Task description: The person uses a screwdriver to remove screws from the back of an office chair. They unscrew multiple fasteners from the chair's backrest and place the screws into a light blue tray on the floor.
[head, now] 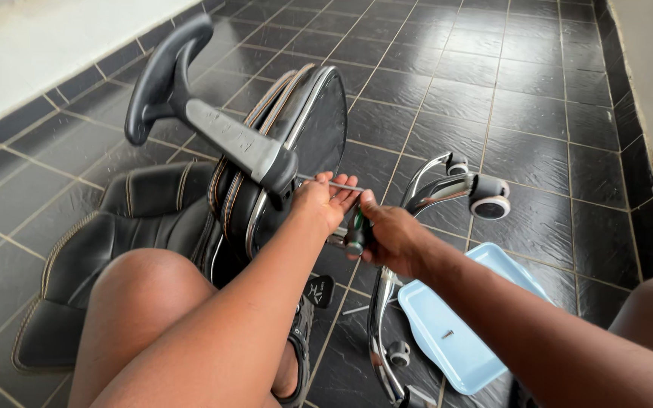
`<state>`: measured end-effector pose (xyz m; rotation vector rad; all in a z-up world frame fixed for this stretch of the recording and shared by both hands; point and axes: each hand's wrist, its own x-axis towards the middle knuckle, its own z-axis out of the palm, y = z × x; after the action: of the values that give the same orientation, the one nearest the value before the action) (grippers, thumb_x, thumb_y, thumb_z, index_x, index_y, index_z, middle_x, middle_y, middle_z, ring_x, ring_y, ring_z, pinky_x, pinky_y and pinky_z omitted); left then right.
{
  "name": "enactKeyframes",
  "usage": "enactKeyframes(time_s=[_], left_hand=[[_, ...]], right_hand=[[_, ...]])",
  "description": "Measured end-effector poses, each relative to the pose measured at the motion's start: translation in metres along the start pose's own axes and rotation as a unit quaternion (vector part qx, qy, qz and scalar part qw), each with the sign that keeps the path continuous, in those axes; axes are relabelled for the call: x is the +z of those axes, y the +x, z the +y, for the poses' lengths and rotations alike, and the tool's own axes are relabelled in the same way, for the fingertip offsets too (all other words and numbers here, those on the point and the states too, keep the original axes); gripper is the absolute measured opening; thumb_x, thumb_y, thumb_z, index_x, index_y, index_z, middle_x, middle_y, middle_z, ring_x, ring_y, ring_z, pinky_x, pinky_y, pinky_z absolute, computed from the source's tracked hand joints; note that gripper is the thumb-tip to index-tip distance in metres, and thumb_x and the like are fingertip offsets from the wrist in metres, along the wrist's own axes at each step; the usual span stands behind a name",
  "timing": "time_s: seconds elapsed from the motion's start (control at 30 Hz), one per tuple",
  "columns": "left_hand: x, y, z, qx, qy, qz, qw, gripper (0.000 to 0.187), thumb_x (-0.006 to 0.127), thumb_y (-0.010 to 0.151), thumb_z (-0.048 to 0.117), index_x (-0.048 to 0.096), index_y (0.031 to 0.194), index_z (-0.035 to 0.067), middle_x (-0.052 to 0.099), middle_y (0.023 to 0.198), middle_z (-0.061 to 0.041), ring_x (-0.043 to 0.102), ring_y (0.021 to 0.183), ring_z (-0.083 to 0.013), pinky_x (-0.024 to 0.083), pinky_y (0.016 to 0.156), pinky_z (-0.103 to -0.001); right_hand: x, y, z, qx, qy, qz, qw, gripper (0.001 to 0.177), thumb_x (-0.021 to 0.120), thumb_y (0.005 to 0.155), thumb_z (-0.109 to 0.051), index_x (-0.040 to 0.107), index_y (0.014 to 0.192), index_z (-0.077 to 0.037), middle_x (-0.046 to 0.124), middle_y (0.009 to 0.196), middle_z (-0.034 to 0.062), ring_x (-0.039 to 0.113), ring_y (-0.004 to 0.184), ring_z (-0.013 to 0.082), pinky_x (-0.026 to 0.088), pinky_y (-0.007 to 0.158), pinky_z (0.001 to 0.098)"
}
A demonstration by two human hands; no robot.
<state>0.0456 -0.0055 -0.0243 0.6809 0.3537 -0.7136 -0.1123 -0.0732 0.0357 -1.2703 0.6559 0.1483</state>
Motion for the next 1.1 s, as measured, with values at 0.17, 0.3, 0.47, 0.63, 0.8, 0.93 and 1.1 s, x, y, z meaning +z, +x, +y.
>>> enactKeyframes(time_s=[0.17, 0.3, 0.47, 0.63, 0.8, 0.93, 1.1], left_hand=[[0.002, 0.009, -0.001, 0.013, 0.014, -0.029, 0.999, 0.014, 0.038, 0.106, 0.013, 0.049, 0.110, 0.005, 0.058, 0.111, -0.016, 0.065, 0.108, -0.0373, 0.055, 0.098, -0.057], [-0.004, 0.020, -0.004, 0.008, -0.005, -0.026, 1.000, 0.017, 0.037, 0.107, 0.013, 0.050, 0.112, 0.002, 0.057, 0.110, -0.018, 0.063, 0.105, -0.0359, 0.059, 0.097, -0.055], [-0.007, 0.040, -0.007, 0.036, 0.006, -0.015, 0.999, 0.022, 0.039, 0.108, 0.014, 0.051, 0.121, 0.000, 0.058, 0.113, -0.019, 0.064, 0.104, -0.0352, 0.059, 0.092, -0.052], [-0.009, 0.036, 0.002, 0.036, 0.036, 0.011, 0.999, 0.022, 0.040, 0.106, 0.013, 0.051, 0.122, 0.003, 0.062, 0.112, -0.017, 0.070, 0.102, -0.0365, 0.060, 0.087, -0.052], [-0.009, 0.028, 0.008, 0.061, 0.064, 0.033, 0.996, 0.023, 0.040, 0.104, 0.010, 0.052, 0.120, -0.001, 0.062, 0.108, -0.021, 0.071, 0.095, -0.0391, 0.064, 0.086, -0.050], [-0.011, 0.030, 0.012, 0.073, 0.068, 0.032, 0.995, 0.012, 0.043, 0.100, 0.003, 0.052, 0.107, 0.000, 0.064, 0.106, -0.020, 0.073, 0.094, -0.0371, 0.065, 0.087, -0.044], [-0.014, 0.026, 0.015, 0.136, 0.168, -0.054, 0.975, 0.016, 0.037, 0.091, -0.003, 0.049, 0.092, 0.008, 0.064, 0.100, -0.017, 0.073, 0.092, -0.0347, 0.061, 0.086, -0.042]], right_hand=[[0.003, 0.000, -0.017, 0.012, 0.012, -0.008, 1.000, 0.051, 0.029, 0.104, -0.056, 0.054, 0.098, -0.012, 0.061, 0.074, 0.0078, 0.064, 0.059, 0.0202, 0.042, 0.047, 0.0277], [0.006, -0.007, -0.030, 0.018, 0.002, -0.009, 1.000, 0.055, 0.032, 0.103, -0.060, 0.055, 0.106, -0.010, 0.062, 0.081, 0.0066, 0.066, 0.065, 0.0193, 0.041, 0.047, 0.0260], [-0.003, -0.019, -0.027, -0.065, 0.054, -0.010, 0.996, 0.054, 0.071, 0.090, -0.025, 0.041, 0.132, -0.009, 0.069, 0.102, 0.0127, 0.069, 0.083, 0.0221, 0.049, 0.057, 0.0263], [-0.003, -0.033, -0.018, -0.148, 0.046, -0.025, 0.988, 0.079, 0.084, 0.076, -0.013, 0.042, 0.142, 0.000, 0.063, 0.125, 0.0218, 0.072, 0.101, 0.0261, 0.060, 0.078, 0.0302], [0.001, -0.039, -0.009, -0.200, 0.039, -0.028, 0.979, 0.090, 0.087, 0.070, -0.010, 0.036, 0.143, 0.002, 0.050, 0.143, 0.0239, 0.068, 0.114, 0.0271, 0.063, 0.097, 0.0402], [0.000, -0.039, -0.009, -0.212, 0.031, -0.027, 0.977, 0.086, 0.086, 0.071, -0.019, 0.040, 0.141, 0.004, 0.059, 0.136, 0.0242, 0.071, 0.110, 0.0291, 0.064, 0.092, 0.0372], [0.008, -0.046, -0.015, -0.264, -0.068, -0.010, 0.962, 0.074, 0.088, 0.072, -0.022, 0.056, 0.133, 0.004, 0.070, 0.122, 0.0196, 0.074, 0.105, 0.0227, 0.064, 0.087, 0.0334]])
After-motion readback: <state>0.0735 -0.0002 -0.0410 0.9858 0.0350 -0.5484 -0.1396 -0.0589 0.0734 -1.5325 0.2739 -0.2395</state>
